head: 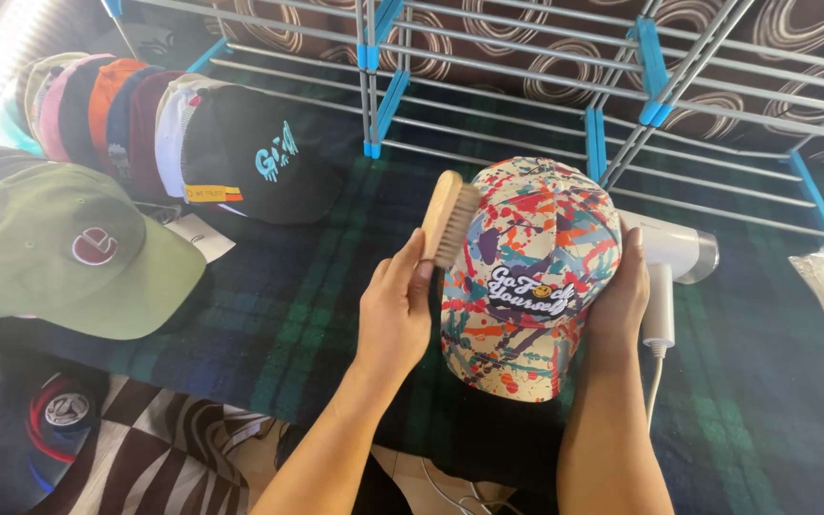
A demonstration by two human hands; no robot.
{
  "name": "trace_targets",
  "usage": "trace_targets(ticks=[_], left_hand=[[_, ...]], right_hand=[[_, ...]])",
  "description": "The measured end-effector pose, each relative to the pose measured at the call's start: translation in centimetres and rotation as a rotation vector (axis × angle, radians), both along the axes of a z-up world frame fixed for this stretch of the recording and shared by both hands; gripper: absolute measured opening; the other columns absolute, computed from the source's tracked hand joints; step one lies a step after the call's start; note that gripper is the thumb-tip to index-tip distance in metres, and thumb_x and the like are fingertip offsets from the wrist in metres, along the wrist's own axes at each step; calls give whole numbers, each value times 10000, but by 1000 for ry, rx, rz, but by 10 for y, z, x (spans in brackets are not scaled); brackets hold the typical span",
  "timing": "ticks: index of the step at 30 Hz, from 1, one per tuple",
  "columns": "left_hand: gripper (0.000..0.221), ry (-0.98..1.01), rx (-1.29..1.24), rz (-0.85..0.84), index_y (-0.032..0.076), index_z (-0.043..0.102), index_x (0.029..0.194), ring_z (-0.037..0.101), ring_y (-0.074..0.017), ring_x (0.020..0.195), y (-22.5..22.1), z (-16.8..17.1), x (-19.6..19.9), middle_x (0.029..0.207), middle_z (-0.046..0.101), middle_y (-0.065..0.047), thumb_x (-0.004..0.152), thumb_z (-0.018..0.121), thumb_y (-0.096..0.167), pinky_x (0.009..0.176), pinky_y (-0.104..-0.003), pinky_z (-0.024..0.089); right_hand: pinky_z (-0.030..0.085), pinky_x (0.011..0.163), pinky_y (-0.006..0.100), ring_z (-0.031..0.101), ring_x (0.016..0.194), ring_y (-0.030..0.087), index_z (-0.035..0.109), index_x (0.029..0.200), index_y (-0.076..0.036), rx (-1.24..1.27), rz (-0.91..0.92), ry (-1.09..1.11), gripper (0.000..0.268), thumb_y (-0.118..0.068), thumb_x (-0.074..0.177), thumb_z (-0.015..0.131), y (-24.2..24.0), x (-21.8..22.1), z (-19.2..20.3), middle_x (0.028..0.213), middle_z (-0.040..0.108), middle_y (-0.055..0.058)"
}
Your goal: Brushing and steaming a colorful baseball cap to clean and prep it.
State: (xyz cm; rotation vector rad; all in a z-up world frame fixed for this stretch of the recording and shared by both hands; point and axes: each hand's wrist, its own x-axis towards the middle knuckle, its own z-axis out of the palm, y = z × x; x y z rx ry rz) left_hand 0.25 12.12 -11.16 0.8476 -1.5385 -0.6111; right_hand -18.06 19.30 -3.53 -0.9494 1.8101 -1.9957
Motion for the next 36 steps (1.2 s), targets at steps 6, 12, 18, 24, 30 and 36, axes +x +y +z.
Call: trace_targets(ticks=[6,12,18,24,30,36], left_hand=[[347,-257,-89,165,132,738,1299,727,-371,825,-30,-40,27,881,717,-160,954,712,166,668,-420,583],[382,-218,-372,57,205,676,1382,709,-294,758,9,55,0,892,660,-78,1005,667,149,661,-358,585],[374,-428,-389,232,206,723,1321,680,-374,713,-28,13,30,793,641,-109,948,702,183,555,-470,521],[521,-822,-273,-29,169,588,1366,573,-348,581,4,155,27,802,519,-72,866,603,27,407,-496,460],[370,-599,-422,-198,135,525,1417,531,-264,644,-22,99,3,890,533,-92,1055,603,132,509,-404,448],[524,-426,-554,-282,192,395,1595,593,-295,849,10,-12,50,969,529,-121,1116,590,108,701,-384,513]], right_hand=[[306,1242,462,460,1445,328,574,1454,-72,-98,73,82,537,-396,1108,322,-7,-22,-19,1498,538,217],[289,1243,461,436,1458,345,548,1480,-57,-53,76,213,550,-369,1120,272,-3,-25,-19,1519,514,229],[285,1235,520,426,1448,379,540,1458,3,-114,112,163,535,-332,1132,281,-9,-45,-36,1491,508,290],[482,1031,336,618,1257,179,615,1403,-224,172,12,13,624,-537,963,301,-9,-28,-4,1358,674,69],[478,1042,359,633,1241,208,618,1393,-200,188,16,35,706,-618,934,281,-12,-38,-15,1332,683,61],[488,1023,317,622,1249,170,607,1413,-200,157,19,-27,683,-604,942,322,-15,-38,-18,1356,673,51]])
